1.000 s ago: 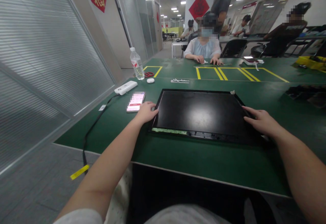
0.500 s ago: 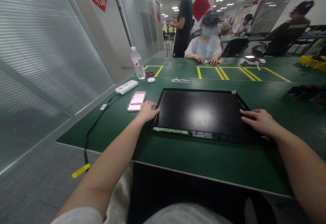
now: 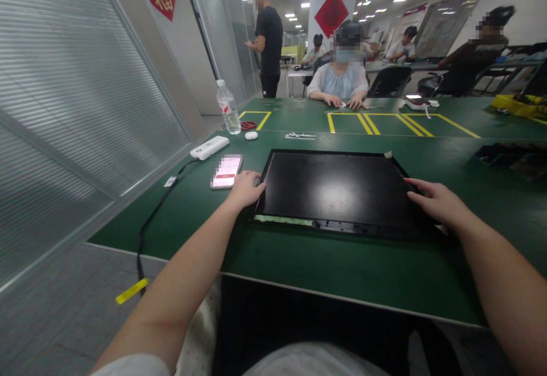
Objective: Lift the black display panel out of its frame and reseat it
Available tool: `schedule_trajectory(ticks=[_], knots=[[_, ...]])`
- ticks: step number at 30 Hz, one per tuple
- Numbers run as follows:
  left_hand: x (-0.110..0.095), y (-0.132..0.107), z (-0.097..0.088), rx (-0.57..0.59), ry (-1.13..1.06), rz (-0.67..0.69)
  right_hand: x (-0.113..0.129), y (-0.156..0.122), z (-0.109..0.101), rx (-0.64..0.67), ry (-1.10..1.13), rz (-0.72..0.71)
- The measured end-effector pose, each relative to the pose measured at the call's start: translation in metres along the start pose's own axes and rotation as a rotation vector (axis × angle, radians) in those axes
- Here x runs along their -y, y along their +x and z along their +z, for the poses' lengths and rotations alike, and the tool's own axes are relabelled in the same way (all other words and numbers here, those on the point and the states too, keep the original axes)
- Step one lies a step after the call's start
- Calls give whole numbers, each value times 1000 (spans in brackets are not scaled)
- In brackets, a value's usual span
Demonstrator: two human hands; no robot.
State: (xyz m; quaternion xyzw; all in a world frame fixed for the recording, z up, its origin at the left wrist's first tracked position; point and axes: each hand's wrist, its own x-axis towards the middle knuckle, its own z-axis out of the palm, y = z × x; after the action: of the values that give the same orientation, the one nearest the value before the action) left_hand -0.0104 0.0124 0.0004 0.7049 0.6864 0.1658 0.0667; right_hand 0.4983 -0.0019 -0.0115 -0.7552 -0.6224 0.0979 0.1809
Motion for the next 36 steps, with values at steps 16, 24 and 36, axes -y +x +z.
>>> schedule_trajectory(ticks=[16,24,36], knots=[[0,3,-3,47,-34,75,12,-6,-14,46,-22,59],[-17,-9,-15,10,-734,-186,9,-4,-12,52,-43,57],[-34,-9,-19,21,-1366,-583,-1,0,-7,41,-71,24]])
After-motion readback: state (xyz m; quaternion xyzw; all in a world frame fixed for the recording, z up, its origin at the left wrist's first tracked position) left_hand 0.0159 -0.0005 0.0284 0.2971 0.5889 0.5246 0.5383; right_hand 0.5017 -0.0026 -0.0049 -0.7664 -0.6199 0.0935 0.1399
